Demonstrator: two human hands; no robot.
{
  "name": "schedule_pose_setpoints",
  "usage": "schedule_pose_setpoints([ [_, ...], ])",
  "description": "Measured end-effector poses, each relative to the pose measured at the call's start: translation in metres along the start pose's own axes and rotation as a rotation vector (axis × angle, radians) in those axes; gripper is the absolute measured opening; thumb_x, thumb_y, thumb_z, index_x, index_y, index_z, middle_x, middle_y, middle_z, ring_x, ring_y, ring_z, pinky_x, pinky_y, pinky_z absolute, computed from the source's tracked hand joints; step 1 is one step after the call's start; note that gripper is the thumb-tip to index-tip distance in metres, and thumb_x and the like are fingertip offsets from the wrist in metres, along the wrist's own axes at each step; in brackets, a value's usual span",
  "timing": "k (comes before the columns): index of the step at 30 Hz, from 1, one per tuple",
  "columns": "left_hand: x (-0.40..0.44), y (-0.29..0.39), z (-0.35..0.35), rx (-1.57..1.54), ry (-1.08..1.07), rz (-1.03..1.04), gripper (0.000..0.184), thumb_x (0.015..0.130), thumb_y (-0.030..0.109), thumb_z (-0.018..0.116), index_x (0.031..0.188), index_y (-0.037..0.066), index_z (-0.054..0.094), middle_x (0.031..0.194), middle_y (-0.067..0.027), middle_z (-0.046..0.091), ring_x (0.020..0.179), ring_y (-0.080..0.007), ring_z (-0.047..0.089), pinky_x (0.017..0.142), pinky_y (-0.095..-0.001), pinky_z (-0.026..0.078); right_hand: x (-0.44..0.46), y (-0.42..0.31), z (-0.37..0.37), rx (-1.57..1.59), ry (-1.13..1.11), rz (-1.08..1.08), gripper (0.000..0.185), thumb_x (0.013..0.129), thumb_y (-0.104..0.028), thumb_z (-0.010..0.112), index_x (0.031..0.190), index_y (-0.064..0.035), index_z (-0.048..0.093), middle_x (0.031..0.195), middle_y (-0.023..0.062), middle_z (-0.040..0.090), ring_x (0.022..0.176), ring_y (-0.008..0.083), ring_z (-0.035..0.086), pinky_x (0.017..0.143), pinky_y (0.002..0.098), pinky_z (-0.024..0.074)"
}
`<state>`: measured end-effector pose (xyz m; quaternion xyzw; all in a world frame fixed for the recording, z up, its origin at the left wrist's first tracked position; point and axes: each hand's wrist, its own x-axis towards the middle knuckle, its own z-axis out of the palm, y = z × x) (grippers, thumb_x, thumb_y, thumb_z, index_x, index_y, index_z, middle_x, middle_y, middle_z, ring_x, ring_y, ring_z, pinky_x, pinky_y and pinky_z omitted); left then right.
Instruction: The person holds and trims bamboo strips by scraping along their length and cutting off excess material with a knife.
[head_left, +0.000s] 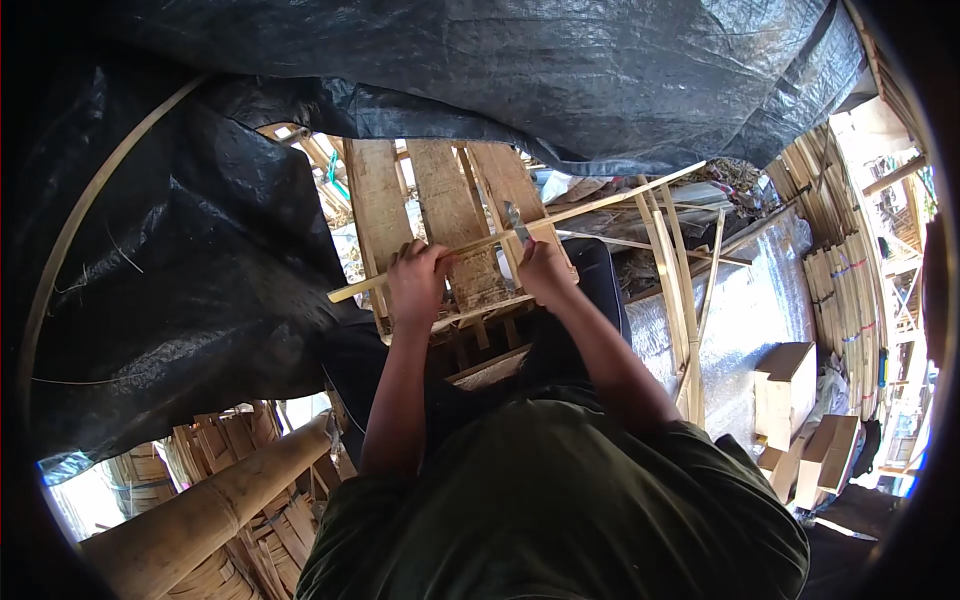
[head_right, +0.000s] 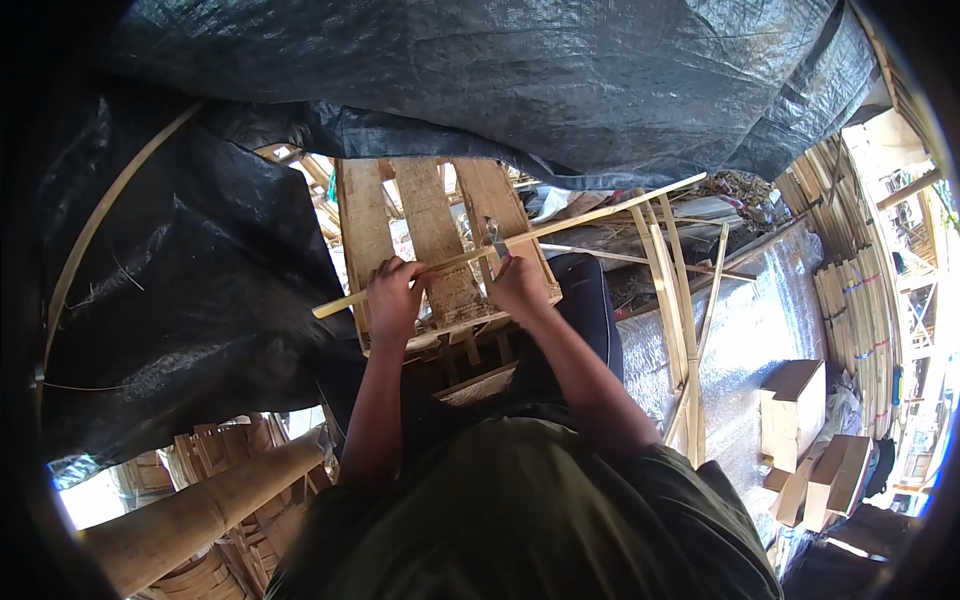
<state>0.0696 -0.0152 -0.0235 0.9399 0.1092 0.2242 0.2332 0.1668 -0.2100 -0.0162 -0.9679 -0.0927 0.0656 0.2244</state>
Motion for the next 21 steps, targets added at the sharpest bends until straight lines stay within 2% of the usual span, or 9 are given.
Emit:
schedule_pose_setpoints([
  [2,-0.001,-0.006,0.003,-0.028,-0.029,-0.023,0.018,0.08,0.029,0.076,0.086,0.013,0.072,0.082,-0.0065,0.061,0.089,-0.0282,0.062,0.081,-0.0423,0.047,0.016,0.013,-0.029,-0.122,-0.498,-0.112,0.029,0.097,-0.007,0.04,0.111,0.009,0.06,0.07,0.0191,0.067,0.057,0.0282,0.069,0.05,0.0373,0.0559],
  [8,-0.001,-0.003,0.006,0.008,-0.017,-0.015,0.017,0.081,0.029,0.076,0.086,0.013,0.073,0.083,-0.0064,0.062,0.09,-0.0277,0.062,0.081,-0.0421,0.047,0.06,0.095,-0.06,0.34,-0.264,0.531,0.027,0.099,-0.015,0.04,0.107,0.0009,0.06,0.061,0.0184,0.062,0.044,0.0218,0.063,0.038,0.0357,0.0508],
  [11,-0.001,-0.005,0.007,0.014,-0.004,-0.002,0.018,0.08,0.029,0.077,0.084,0.012,0.073,0.083,-0.0063,0.063,0.09,-0.0276,0.062,0.082,-0.0419,0.048,0.031,0.033,-0.009,0.06,-0.315,0.143,0.029,0.098,-0.02,0.043,0.096,0.0024,0.062,0.076,0.0266,0.066,0.071,0.0337,0.07,0.062,0.0457,0.0562],
  [14,-0.003,-0.011,0.004,-0.069,0.003,-0.064,0.02,0.08,0.03,0.077,0.085,0.011,0.073,0.084,-0.0063,0.063,0.09,-0.0277,0.062,0.082,-0.0419,0.048,0.015,-0.004,0.021,0.043,-0.086,-0.013,0.03,0.097,-0.022,0.048,0.104,0.0016,0.065,0.087,0.029,0.068,0.079,0.0363,0.071,0.067,0.0481,0.0556],
  [16,-0.002,-0.011,0.004,-0.063,-0.005,-0.04,0.02,0.08,0.03,0.077,0.085,0.011,0.072,0.085,-0.0062,0.063,0.09,-0.0279,0.062,0.082,-0.042,0.048,0.02,-0.007,-0.023,0.281,-0.453,0.226,0.031,0.098,-0.025,0.051,0.106,0.0034,0.063,0.079,0.0246,0.067,0.071,0.0365,0.071,0.06,0.0462,0.055],
  [17,-0.002,-0.011,0.005,-0.06,-0.008,-0.025,0.02,0.08,0.03,0.077,0.086,0.011,0.072,0.085,-0.0062,0.064,0.09,-0.0281,0.063,0.083,-0.0421,0.048,0.029,0.01,-0.024,0.231,-0.431,0.221,0.04,0.106,-0.032,0.045,0.097,0.0033,0.062,0.062,0.0095,0.058,0.044,0.0184,0.053,0.042,0.039,0.0451],
  [18,-0.003,-0.009,0.005,-0.061,-0.007,-0.027,0.02,0.08,0.03,0.077,0.086,0.011,0.072,0.085,-0.0062,0.064,0.09,-0.0281,0.063,0.083,-0.0421,0.048,0.067,0.112,0.039,0.101,-0.222,-0.183,0.037,0.105,-0.031,0.046,0.099,0.0018,0.063,0.065,0.0093,0.059,0.043,0.0171,0.052,0.038,0.0351,0.0419],
  [19,-0.003,-0.007,0.005,-0.03,-0.004,-0.015,0.019,0.08,0.029,0.077,0.086,0.011,0.071,0.085,-0.0061,0.064,0.089,-0.0282,0.062,0.083,-0.0423,0.048,0.068,0.115,0.014,0.099,-0.223,-0.184,0.037,0.105,-0.031,0.046,0.099,0.0018,0.063,0.065,0.0093,0.059,0.043,0.0171,0.052,0.038,0.0351,0.0419],
  [21,-0.003,-0.004,0.006,0.002,0.003,-0.002,0.019,0.08,0.028,0.077,0.086,0.011,0.071,0.085,-0.0061,0.063,0.089,-0.0282,0.062,0.082,-0.0424,0.048,0.061,0.095,-0.049,0.263,-0.38,0.345,0.025,0.096,-0.021,0.056,0.107,0.0,0.065,0.073,0.0175,0.066,0.054,0.0188,0.063,0.043,0.0328,0.0479],
])
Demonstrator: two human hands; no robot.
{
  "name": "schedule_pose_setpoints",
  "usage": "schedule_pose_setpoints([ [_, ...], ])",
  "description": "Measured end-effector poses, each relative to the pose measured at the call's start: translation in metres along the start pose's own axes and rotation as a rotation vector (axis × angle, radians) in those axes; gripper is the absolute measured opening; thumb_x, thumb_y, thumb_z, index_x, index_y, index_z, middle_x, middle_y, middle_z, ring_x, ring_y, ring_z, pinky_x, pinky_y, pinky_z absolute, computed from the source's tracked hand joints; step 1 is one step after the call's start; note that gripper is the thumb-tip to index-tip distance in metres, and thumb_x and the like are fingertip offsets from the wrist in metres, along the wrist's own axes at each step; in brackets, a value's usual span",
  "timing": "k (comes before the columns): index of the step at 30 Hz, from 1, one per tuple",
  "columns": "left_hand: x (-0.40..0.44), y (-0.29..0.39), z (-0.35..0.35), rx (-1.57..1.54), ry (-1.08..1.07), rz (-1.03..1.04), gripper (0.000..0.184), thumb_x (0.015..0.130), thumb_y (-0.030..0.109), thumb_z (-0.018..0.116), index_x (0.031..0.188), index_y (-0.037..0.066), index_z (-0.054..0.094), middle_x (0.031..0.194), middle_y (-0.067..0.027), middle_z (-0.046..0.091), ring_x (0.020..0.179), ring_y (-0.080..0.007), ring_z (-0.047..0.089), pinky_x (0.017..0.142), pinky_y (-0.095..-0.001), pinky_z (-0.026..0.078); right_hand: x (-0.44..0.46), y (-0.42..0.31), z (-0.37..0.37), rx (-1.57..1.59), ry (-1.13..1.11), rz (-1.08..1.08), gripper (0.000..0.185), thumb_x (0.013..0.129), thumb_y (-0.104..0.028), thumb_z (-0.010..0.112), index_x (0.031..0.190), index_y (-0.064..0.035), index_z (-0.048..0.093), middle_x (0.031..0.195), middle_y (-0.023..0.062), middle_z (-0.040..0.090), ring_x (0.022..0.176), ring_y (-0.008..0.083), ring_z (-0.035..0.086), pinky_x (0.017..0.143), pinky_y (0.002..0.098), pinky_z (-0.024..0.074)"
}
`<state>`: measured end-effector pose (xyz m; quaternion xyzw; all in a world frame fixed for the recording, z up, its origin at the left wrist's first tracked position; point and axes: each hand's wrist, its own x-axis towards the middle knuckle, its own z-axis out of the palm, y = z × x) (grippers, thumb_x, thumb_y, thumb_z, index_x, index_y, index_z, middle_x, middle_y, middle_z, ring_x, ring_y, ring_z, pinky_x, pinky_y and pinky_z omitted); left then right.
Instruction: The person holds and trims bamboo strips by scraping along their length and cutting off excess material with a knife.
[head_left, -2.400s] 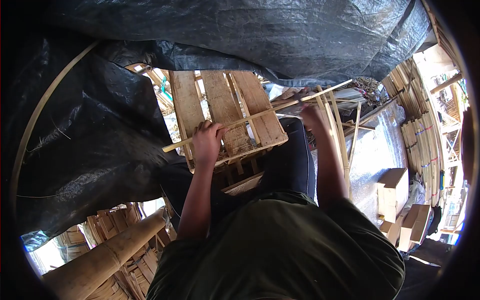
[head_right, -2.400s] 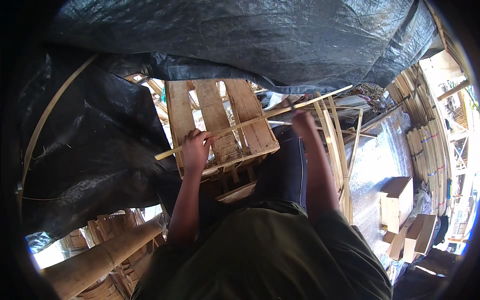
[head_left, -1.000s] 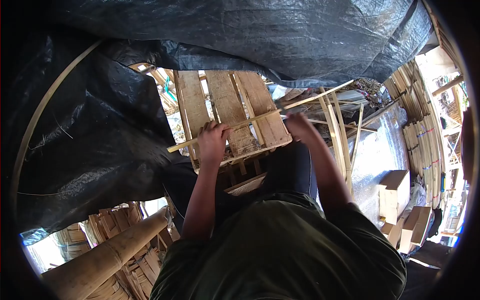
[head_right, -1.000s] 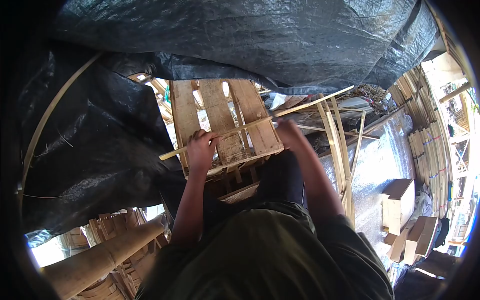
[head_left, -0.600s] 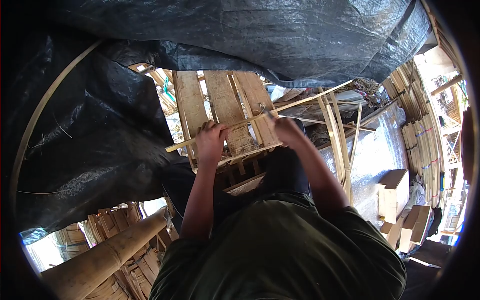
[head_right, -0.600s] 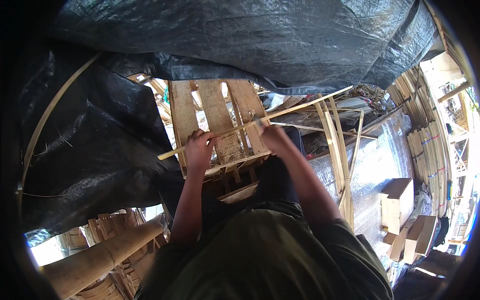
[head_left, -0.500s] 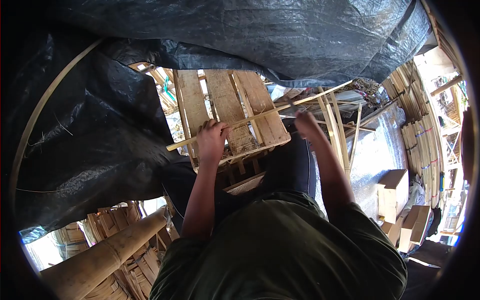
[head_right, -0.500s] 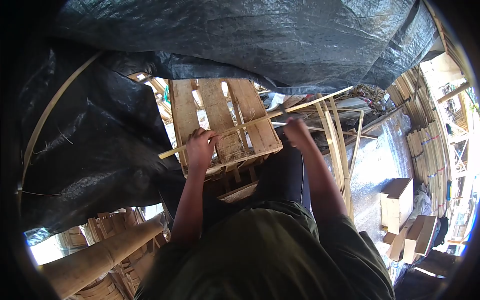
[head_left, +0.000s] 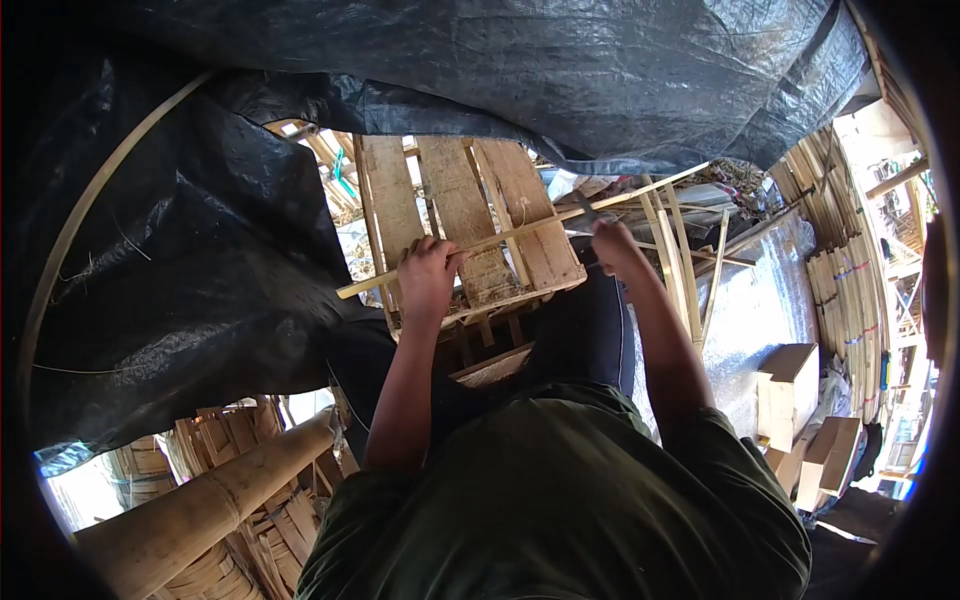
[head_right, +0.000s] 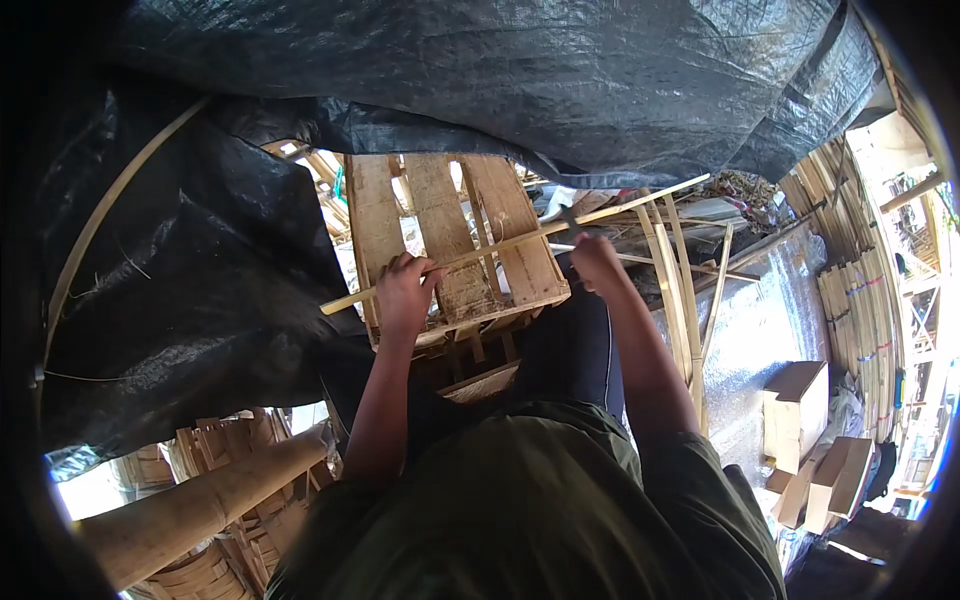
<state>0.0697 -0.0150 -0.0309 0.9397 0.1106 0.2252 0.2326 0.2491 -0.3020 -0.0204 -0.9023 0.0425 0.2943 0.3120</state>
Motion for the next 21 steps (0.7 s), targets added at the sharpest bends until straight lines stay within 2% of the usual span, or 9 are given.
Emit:
schedule_pose_setpoints([
  [3,0.002,0.001,-0.001,0.012,0.043,0.02,0.02,0.077,0.025,0.08,0.084,0.009,0.072,0.084,-0.007,0.066,0.082,-0.0297,0.064,0.077,-0.0436,0.049,0.0,-0.008,0.011,-0.157,-0.043,-0.177,0.024,0.101,-0.02,0.041,0.104,-0.0047,0.059,0.062,0.0105,0.06,0.042,0.0193,0.057,0.034,0.035,0.0425],
  [7,-0.001,-0.004,-0.003,-0.027,0.039,-0.017,0.02,0.076,0.024,0.081,0.081,0.009,0.07,0.083,-0.0063,0.066,0.084,-0.0289,0.064,0.078,-0.0432,0.049,-0.013,-0.035,0.139,-0.199,0.238,-0.363,0.039,0.104,-0.032,0.042,0.109,0.0012,0.061,0.067,0.0174,0.064,0.048,0.0245,0.061,0.036,0.0353,0.0404],
  [10,0.0,-0.006,-0.002,-0.051,0.037,-0.015,0.02,0.075,0.024,0.081,0.081,0.008,0.07,0.082,-0.0058,0.067,0.084,-0.0285,0.064,0.078,-0.0429,0.049,-0.06,-0.073,0.087,0.01,-0.059,-0.143,0.037,0.103,-0.031,0.044,0.094,0.0002,0.062,0.06,0.0148,0.06,0.047,0.0255,0.062,0.039,0.0381,0.0432],
  [13,-0.001,0.0,0.003,-0.04,0.048,0.007,0.02,0.075,0.024,0.081,0.081,0.008,0.07,0.082,-0.0057,0.066,0.084,-0.0282,0.064,0.079,-0.0425,0.049,-0.049,-0.048,0.047,0.025,-0.008,-0.001,0.05,0.105,-0.042,0.037,0.087,-0.002,0.061,0.056,0.0114,0.057,0.035,0.0233,0.052,0.032,0.0387,0.038],
  [15,0.0,0.005,0.0,-0.012,0.028,0.009,0.02,0.076,0.024,0.081,0.082,0.008,0.07,0.082,-0.0059,0.065,0.085,-0.0287,0.064,0.08,-0.0426,0.049,0.017,0.014,0.04,-0.02,0.009,-0.053,0.04,0.103,-0.035,0.044,0.092,-0.0017,0.064,0.064,0.0131,0.063,0.043,0.0222,0.06,0.035,0.0359,0.0434],
  [17,0.002,0.003,0.002,0.005,0.03,0.013,0.021,0.077,0.027,0.08,0.082,0.01,0.069,0.082,-0.0052,0.064,0.086,-0.0278,0.063,0.079,-0.0426,0.049,0.075,0.059,0.044,-0.447,0.01,-0.316,0.03,0.098,-0.031,0.05,0.102,-0.0042,0.065,0.073,0.0152,0.068,0.053,0.0219,0.066,0.042,0.0346,0.0492],
  [18,-0.001,0.002,0.005,0.021,0.021,0.017,0.022,0.078,0.031,0.078,0.082,0.012,0.069,0.082,-0.0045,0.062,0.086,-0.0269,0.063,0.079,-0.0425,0.049,-0.02,-0.028,0.039,-0.148,-0.051,-0.01,0.039,0.106,-0.026,0.036,0.121,0.0018,0.057,0.057,0.0134,0.058,0.047,0.0202,0.062,0.034,0.0373,0.0462],
  [19,-0.003,0.001,0.005,0.022,0.016,0.012,0.022,0.078,0.031,0.078,0.082,0.012,0.069,0.082,-0.0045,0.062,0.086,-0.0269,0.063,0.079,-0.0425,0.049,-0.05,-0.057,0.067,-0.245,0.042,-0.154,0.027,0.09,-0.015,0.056,0.11,0.0,0.065,0.08,0.0149,0.07,0.062,0.0233,0.069,0.051,0.0376,0.0548],
  [21,-0.002,-0.004,0.004,0.003,0.048,0.018,0.021,0.078,0.031,0.078,0.081,0.013,0.069,0.082,-0.0046,0.062,0.086,-0.0274,0.063,0.079,-0.0428,0.049,-0.083,-0.085,0.107,0.003,0.011,-0.037,0.031,0.099,-0.024,0.048,0.104,0.002,0.063,0.075,0.0194,0.066,0.058,0.026,0.067,0.047,0.0418,0.0514],
])
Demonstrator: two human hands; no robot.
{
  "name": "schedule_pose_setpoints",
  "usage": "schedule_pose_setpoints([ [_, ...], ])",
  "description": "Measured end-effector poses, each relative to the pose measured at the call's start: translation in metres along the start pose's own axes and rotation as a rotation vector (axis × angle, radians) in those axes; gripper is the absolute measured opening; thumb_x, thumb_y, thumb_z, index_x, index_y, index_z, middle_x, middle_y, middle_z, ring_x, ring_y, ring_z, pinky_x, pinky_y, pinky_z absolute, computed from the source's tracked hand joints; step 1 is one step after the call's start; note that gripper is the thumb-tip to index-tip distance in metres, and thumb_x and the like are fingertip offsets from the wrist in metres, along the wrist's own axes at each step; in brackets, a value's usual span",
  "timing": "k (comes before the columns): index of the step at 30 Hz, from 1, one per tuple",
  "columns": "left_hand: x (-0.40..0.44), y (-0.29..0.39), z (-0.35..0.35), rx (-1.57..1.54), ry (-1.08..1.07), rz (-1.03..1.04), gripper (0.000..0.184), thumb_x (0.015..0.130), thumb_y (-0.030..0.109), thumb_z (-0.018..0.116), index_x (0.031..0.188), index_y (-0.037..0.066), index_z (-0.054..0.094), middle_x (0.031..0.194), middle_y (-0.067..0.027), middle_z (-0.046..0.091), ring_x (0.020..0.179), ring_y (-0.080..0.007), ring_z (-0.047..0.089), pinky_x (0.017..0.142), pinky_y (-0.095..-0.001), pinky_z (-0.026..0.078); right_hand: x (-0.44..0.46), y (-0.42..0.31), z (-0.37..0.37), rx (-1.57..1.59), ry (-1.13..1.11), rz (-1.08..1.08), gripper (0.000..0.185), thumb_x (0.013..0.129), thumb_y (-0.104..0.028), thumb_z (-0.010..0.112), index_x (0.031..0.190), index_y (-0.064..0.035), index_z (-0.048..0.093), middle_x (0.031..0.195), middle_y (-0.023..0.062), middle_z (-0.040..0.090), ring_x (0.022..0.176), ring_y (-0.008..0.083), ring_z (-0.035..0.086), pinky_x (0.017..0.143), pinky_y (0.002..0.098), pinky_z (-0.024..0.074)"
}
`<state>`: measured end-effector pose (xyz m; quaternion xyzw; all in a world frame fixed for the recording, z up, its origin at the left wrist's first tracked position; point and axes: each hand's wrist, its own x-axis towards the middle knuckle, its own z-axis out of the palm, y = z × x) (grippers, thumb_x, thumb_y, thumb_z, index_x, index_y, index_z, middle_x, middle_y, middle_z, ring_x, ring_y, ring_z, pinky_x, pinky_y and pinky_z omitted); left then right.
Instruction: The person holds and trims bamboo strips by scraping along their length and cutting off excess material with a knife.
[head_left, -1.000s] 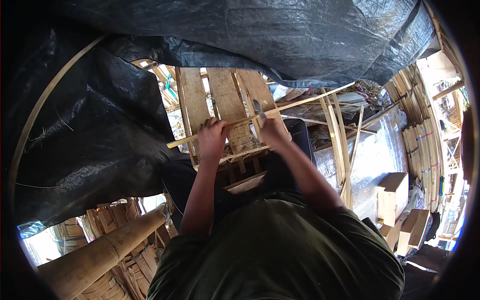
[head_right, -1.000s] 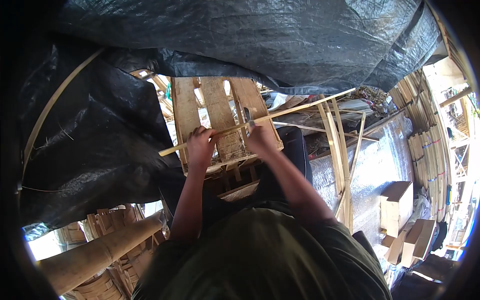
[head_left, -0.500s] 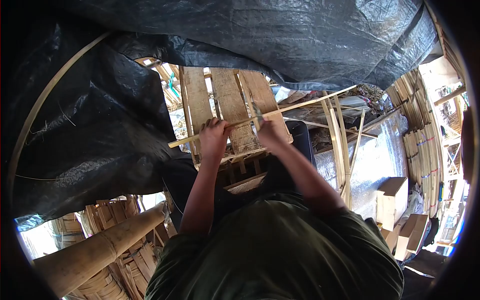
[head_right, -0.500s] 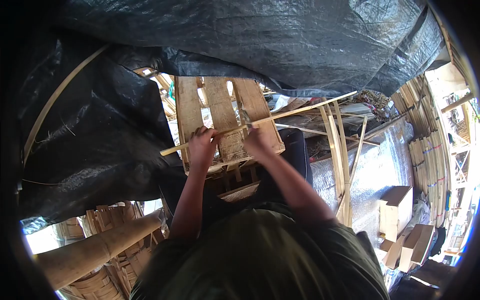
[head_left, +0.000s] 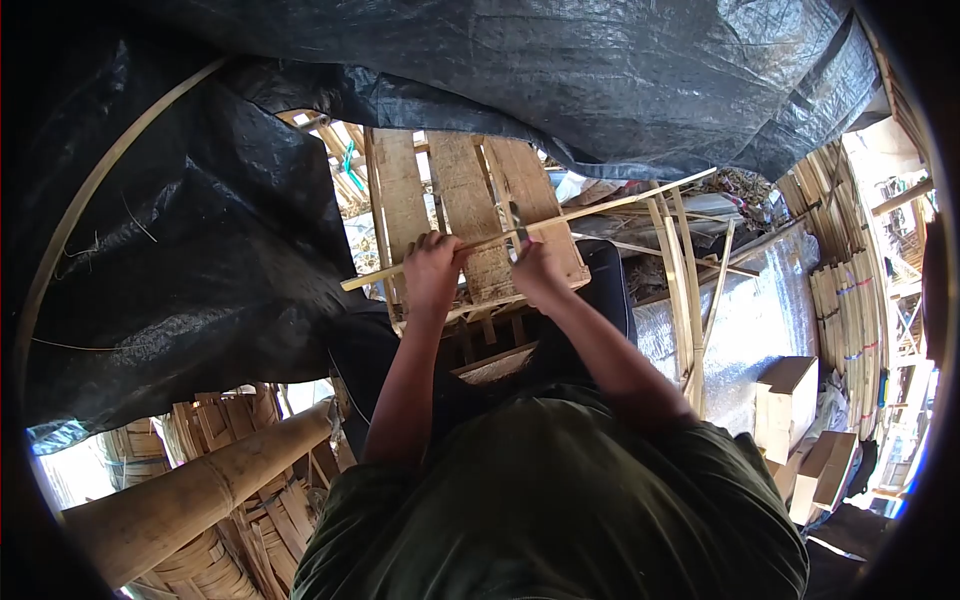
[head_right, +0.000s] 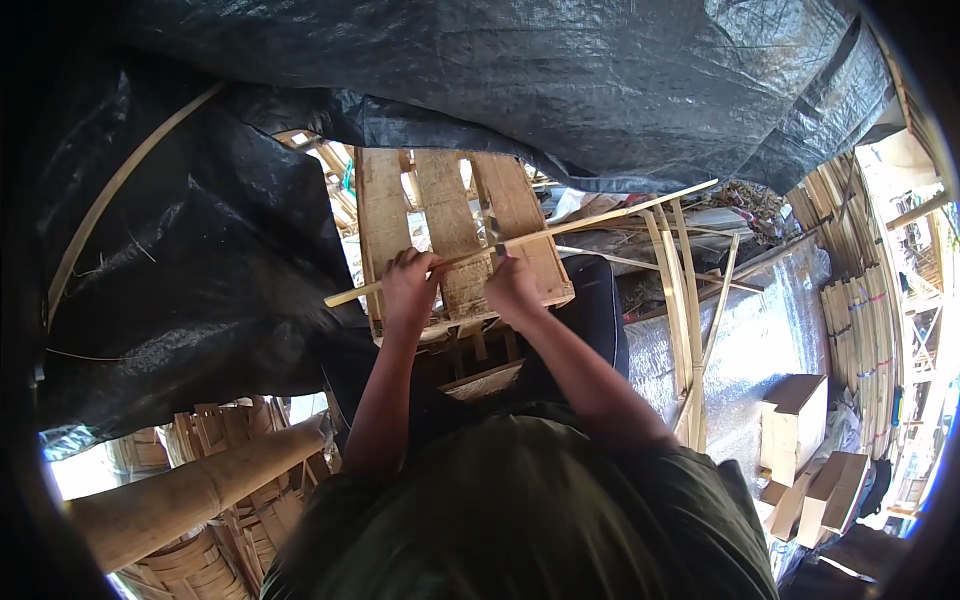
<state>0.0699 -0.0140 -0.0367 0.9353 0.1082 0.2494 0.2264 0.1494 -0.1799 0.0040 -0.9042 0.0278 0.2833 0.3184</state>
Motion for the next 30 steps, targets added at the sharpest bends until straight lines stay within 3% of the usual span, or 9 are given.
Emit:
schedule_pose_setpoints([
  [5,0.001,-0.006,-0.003,-0.045,-0.012,0.0,0.02,0.078,0.028,0.079,0.083,0.011,0.069,0.083,-0.0049,0.063,0.087,-0.0282,0.063,0.079,-0.0426,0.049,0.032,0.01,-0.031,0.202,-0.197,0.017,0.047,0.103,-0.04,0.046,0.098,0.004,0.061,0.068,0.0159,0.062,0.051,0.0269,0.064,0.041,0.0424,0.0467],
  [6,0.0,-0.005,-0.003,-0.044,-0.009,0.0,0.02,0.078,0.028,0.079,0.083,0.011,0.069,0.083,-0.0049,0.063,0.087,-0.0282,0.063,0.079,-0.0426,0.049,0.03,0.012,-0.049,0.044,-0.069,-0.075,0.051,0.101,-0.043,0.049,0.096,0.0059,0.061,0.062,0.0122,0.059,0.05,0.0247,0.063,0.041,0.0417,0.0459],
  [8,0.001,-0.001,-0.002,-0.013,-0.015,0.021,0.019,0.08,0.028,0.078,0.085,0.012,0.069,0.084,-0.0051,0.063,0.088,-0.0278,0.063,0.08,-0.0423,0.048,0.047,0.021,-0.064,0.354,0.168,0.123,0.051,0.097,-0.045,0.057,0.088,0.0046,0.064,0.063,0.0106,0.06,0.058,0.0205,0.065,0.043,0.0384,0.0462],
  [11,0.002,-0.005,-0.001,-0.021,-0.052,0.034,0.018,0.082,0.028,0.076,0.087,0.012,0.069,0.086,-0.0054,0.063,0.089,-0.0278,0.062,0.081,-0.042,0.047,0.082,0.052,-0.072,0.439,0.282,0.048,0.045,0.092,-0.041,0.064,0.084,0.0024,0.065,0.068,0.0087,0.06,0.056,0.0189,0.061,0.044,0.0371,0.0449],
  [14,0.0,-0.005,-0.002,-0.014,-0.07,0.092,0.017,0.083,0.028,0.075,0.086,0.012,0.069,0.086,-0.0056,0.063,0.09,-0.0279,0.062,0.081,-0.0421,0.047,0.095,0.056,-0.075,0.652,0.147,0.17,0.034,0.088,-0.033,0.07,0.084,0.0001,0.063,0.07,0.0053,0.058,0.053,0.0166,0.054,0.044,0.0367,0.0427],
  [18,-0.001,-0.006,0.001,-0.022,-0.072,0.099,0.017,0.083,0.028,0.075,0.088,0.013,0.07,0.087,-0.0051,0.063,0.09,-0.0274,0.062,0.081,-0.0417,0.047,0.108,0.064,-0.069,0.76,0.153,0.135,0.022,0.089,-0.021,0.066,0.081,-0.0037,0.057,0.065,0.0013,0.05,0.048,0.0133,0.046,0.038,0.034,0.0323],
  [20,0.001,0.001,-0.001,-0.087,-0.056,0.04,0.019,0.083,0.03,0.075,0.092,0.014,0.072,0.089,-0.0033,0.065,0.092,-0.026,0.063,0.085,-0.042,0.045,0.098,0.054,-0.075,0.831,0.175,0.171,0.024,0.09,-0.018,0.061,0.074,-0.0113,0.044,0.057,-0.0039,0.035,0.042,0.0077,0.032,0.038,0.0287,0.0194],
  [23,0.002,0.011,-0.013,0.166,0.064,0.07,0.021,0.083,0.031,0.075,0.096,0.015,0.074,0.091,-0.0013,0.068,0.095,-0.0243,0.063,0.09,-0.0431,0.042,0.112,0.069,-0.088,0.745,0.279,0.128,0.023,0.091,-0.019,0.061,0.076,-0.0099,0.046,0.057,-0.003,0.037,0.042,0.0092,0.033,0.037,0.0285,0.0202],
  [30,0.004,0.006,-0.001,0.182,0.06,0.009,0.025,0.084,0.035,0.075,0.099,0.015,0.074,0.095,-0.0017,0.07,0.097,-0.0247,0.063,0.093,-0.0423,0.042,0.159,0.099,-0.128,0.749,0.3,0.16,0.031,0.092,-0.024,0.062,0.071,-0.005,0.05,0.053,0.0013,0.043,0.038,0.0127,0.04,0.034,0.0317,0.0271],
])
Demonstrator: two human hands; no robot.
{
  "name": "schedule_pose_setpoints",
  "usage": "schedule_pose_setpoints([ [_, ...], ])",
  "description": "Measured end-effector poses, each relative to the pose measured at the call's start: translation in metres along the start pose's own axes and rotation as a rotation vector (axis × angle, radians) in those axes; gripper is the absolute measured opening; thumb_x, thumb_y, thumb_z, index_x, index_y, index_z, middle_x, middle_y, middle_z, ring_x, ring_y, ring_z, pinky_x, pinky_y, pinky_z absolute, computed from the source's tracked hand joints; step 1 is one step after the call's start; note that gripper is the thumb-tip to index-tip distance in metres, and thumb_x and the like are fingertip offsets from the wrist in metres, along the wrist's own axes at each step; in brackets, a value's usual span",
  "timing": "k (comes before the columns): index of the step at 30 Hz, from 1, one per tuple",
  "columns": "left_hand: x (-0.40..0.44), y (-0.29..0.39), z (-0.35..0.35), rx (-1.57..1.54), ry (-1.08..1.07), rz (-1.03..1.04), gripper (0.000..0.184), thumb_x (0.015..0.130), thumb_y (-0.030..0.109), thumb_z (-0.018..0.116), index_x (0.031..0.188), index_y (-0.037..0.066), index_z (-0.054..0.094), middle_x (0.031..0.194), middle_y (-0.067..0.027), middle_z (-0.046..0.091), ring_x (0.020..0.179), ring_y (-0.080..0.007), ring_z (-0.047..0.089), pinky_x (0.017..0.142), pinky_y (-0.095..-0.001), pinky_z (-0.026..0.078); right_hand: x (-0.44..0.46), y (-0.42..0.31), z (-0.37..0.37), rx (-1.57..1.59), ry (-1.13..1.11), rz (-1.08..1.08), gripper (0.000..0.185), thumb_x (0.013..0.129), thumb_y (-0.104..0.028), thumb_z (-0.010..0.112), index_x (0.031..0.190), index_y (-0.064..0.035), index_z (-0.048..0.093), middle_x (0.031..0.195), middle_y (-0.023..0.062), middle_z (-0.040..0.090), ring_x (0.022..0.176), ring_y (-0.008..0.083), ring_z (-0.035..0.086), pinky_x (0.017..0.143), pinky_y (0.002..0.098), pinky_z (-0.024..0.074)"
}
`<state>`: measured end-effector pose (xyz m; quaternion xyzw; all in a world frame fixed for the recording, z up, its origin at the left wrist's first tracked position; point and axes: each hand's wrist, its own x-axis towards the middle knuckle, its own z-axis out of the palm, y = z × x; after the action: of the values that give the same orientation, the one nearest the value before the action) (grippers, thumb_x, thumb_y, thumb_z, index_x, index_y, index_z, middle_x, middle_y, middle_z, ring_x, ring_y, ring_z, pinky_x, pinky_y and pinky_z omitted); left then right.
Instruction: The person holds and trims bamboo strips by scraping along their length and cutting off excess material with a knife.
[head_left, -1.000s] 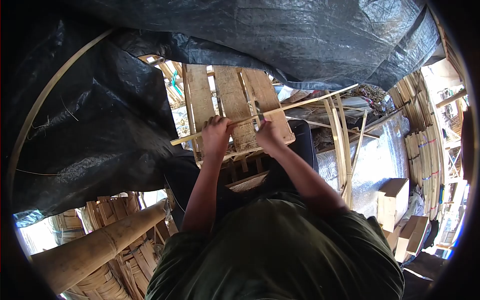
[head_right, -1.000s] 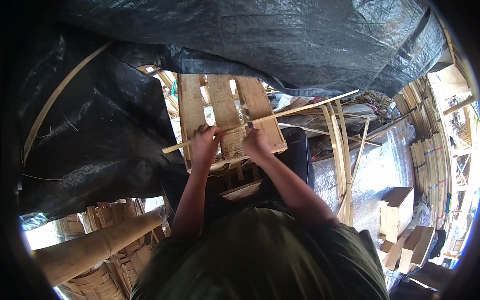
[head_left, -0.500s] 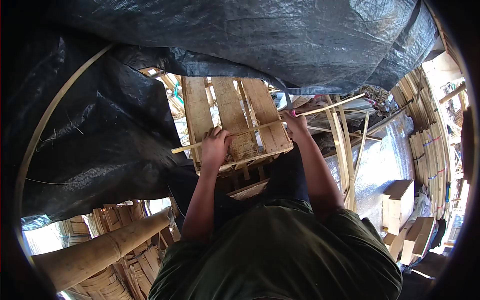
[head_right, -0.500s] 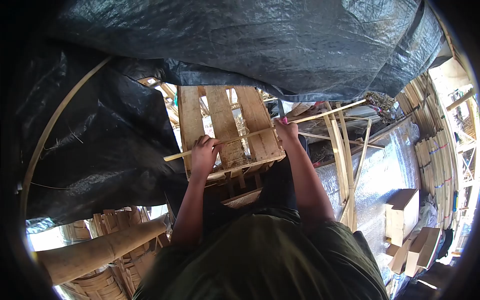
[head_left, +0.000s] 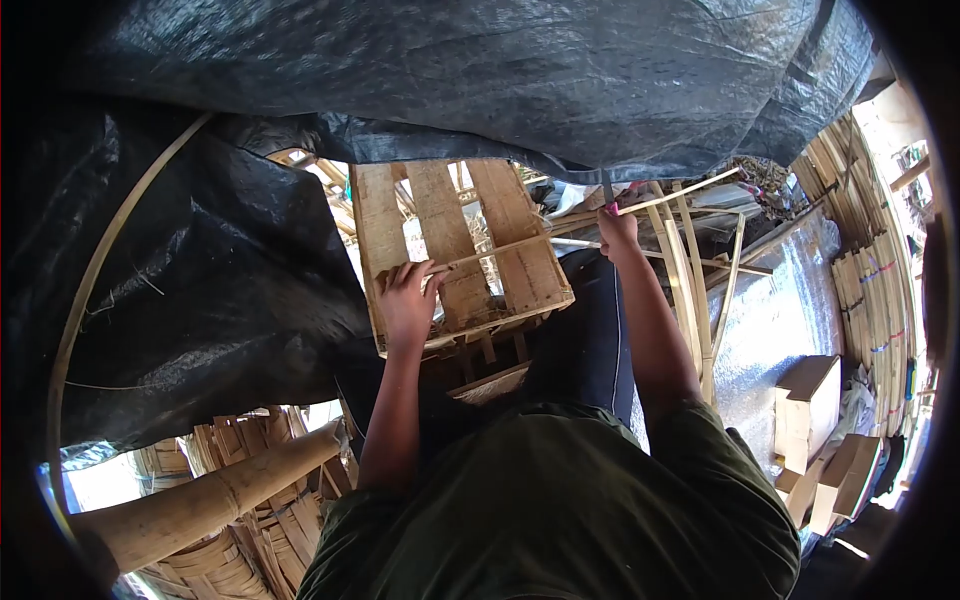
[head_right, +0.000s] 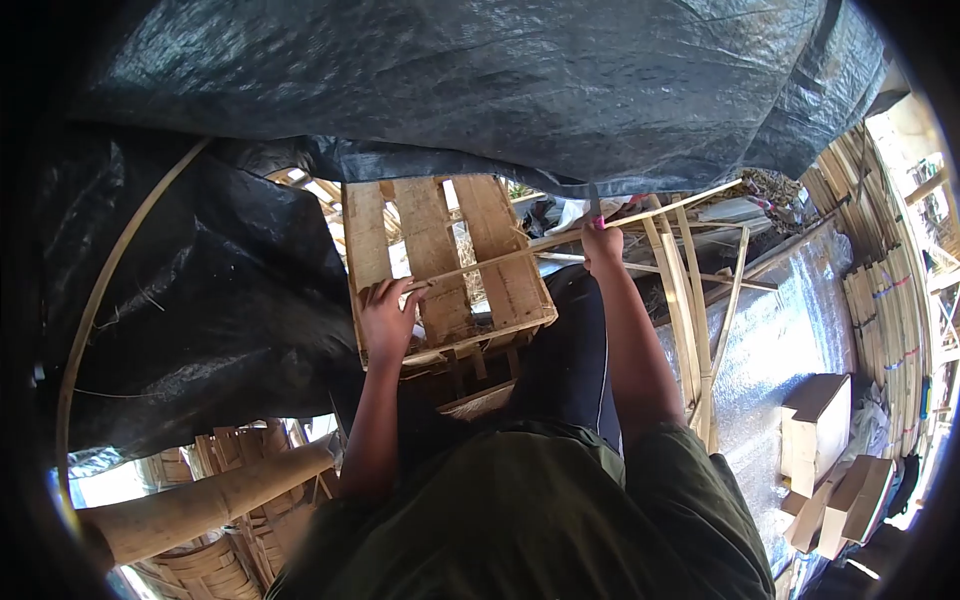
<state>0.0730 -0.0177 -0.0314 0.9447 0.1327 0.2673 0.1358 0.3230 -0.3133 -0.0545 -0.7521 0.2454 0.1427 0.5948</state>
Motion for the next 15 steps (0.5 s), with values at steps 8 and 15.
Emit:
schedule_pose_setpoints([
  [8,-0.006,0.001,-0.002,-0.099,-0.059,-0.036,0.021,0.084,0.029,0.075,0.093,0.01,0.073,0.091,-0.0062,0.069,0.085,-0.0297,0.064,0.079,-0.0419,0.05,0.033,0.002,-0.022,-0.213,0.033,-0.049,0.042,0.093,-0.038,0.062,0.083,0.0023,0.061,0.054,0.0055,0.05,0.044,0.0175,0.051,0.036,0.0359,0.0375],
  [15,0.001,0.012,-0.009,-0.262,-0.044,-0.042,0.02,0.085,0.021,0.076,0.093,0.003,0.071,0.088,-0.0116,0.067,0.084,-0.0333,0.063,0.072,-0.0421,0.052,0.032,0.012,-0.044,-0.352,-0.039,-0.081,0.052,0.101,-0.041,0.046,0.085,0.0047,0.064,0.058,0.0103,0.056,0.046,0.0193,0.055,0.039,0.0373,0.0404],
])
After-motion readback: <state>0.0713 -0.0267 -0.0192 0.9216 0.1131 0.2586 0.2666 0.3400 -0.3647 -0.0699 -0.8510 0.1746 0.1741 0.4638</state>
